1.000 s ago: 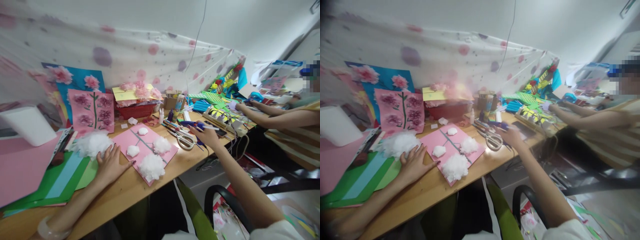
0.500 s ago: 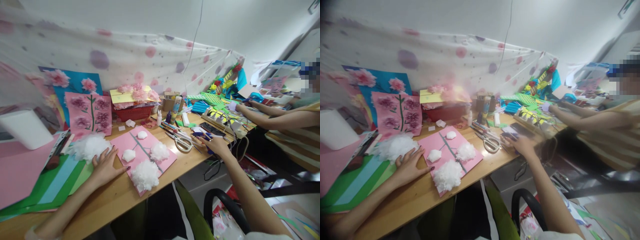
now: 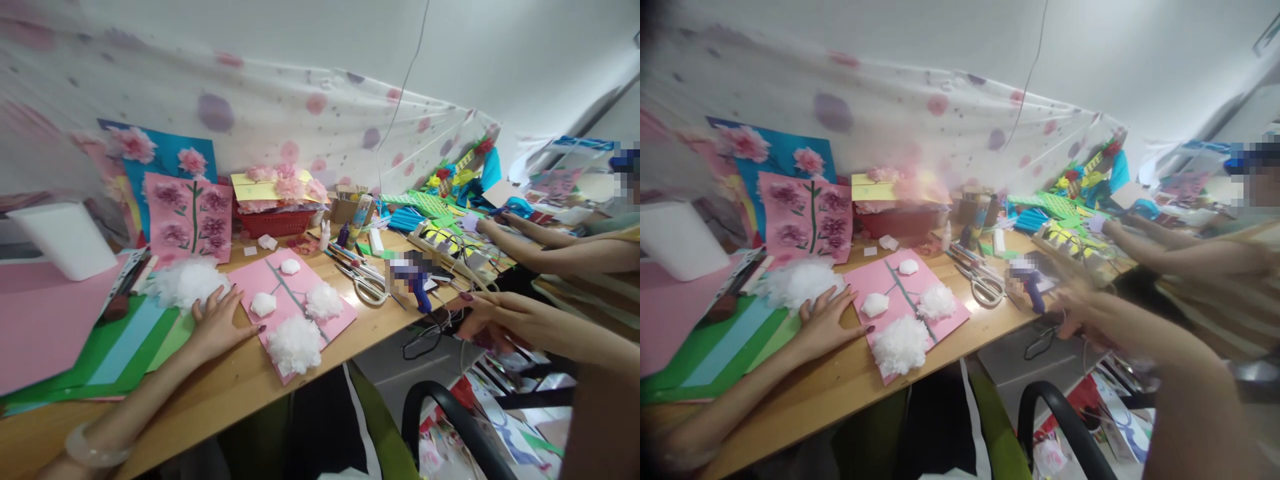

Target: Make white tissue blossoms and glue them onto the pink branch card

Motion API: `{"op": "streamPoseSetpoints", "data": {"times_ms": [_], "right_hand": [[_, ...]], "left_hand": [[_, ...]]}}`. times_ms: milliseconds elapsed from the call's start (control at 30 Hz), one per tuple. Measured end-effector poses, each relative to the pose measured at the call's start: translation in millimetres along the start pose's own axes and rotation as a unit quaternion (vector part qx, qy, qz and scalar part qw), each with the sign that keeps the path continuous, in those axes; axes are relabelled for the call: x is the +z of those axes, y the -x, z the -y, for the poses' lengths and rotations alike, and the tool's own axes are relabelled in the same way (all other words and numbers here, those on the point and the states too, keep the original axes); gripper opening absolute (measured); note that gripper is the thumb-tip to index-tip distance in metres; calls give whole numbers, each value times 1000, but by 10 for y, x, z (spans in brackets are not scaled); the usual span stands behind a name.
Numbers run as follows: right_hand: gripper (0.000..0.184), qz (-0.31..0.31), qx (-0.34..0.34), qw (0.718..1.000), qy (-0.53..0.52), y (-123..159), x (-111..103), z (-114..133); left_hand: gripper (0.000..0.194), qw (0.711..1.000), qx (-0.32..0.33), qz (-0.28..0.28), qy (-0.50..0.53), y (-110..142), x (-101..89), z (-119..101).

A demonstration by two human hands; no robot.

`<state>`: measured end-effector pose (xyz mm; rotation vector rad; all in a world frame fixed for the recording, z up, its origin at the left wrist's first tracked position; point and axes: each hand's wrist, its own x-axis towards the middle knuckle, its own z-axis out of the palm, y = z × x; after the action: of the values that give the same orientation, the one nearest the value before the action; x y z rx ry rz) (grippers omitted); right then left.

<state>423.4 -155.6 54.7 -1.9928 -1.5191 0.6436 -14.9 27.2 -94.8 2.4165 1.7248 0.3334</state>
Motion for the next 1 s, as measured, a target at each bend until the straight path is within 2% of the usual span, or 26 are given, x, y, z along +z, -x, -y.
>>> {"op": "streamPoseSetpoints", "data": {"times_ms": [33, 67, 133, 167, 200, 233, 267, 333, 367, 433, 467, 533, 600, 700, 733, 800, 900, 1000], "right_hand": [[42, 76, 32, 995, -48, 16, 70, 151], [51, 110, 39, 988, -106, 14, 167, 303], [67, 169, 1, 961, -220, -44, 417, 584], [68, 200, -33, 941, -270, -93, 554, 707], [67, 227, -64, 919, -317, -147, 690, 818], [65, 254, -86, 894, -359, -202, 821, 919], [64, 282, -99, 872, -388, -252, 943, 1012], [64, 338, -105, 839, -414, -330, 1155, 1180], [63, 359, -110, 822, -427, -355, 1244, 1252], [60, 398, -122, 791, -449, -382, 1386, 1366], [58, 414, -124, 779, -454, -386, 1436, 1403], [56, 445, -124, 764, -451, -377, 1490, 1436], [58, 482, -126, 749, -437, -350, 1483, 1418], [64, 517, -130, 738, -414, -273, 1408, 1333], [66, 516, -133, 741, -409, -241, 1384, 1299], [67, 505, -143, 749, -404, -174, 1358, 1235], [58, 479, -182, 765, -390, -91, 1336, 1141], [41, 434, -191, 815, -335, -11, 1134, 990]], "left_hand": [[79, 999, 11, -30, 18, -10, -65, 10], [77, 996, 25, -71, 41, -20, -166, 13], [74, 979, 65, -163, 100, -32, -475, -30], [74, 969, 86, -187, 137, -26, -668, -89], [74, 962, 109, -174, 181, -10, -868, -178], [75, 956, 125, -119, 237, 17, -1060, -296], [74, 943, 138, -27, 302, 51, -1226, -440], [70, 887, 154, 148, 410, 123, -1434, -763], [63, 865, 160, 195, 434, 152, -1467, -919], [44, 833, 173, 240, 467, 190, -1415, -1170], [36, 824, 156, 230, 493, 202, -1350, -1253], [23, 822, 121, 175, 528, 227, -1199, -1336], [19, 802, 104, 146, 570, 272, -1077, -1341], [30, 736, 92, 205, 638, 367, -995, -1305], [33, 719, 83, 230, 651, 397, -987, -1296], [36, 711, 59, 251, 654, 442, -978, -1291], [31, 737, 8, 216, 641, 467, -951, -1298], [21, 748, -62, 195, 631, 457, -909, -1281]]}}
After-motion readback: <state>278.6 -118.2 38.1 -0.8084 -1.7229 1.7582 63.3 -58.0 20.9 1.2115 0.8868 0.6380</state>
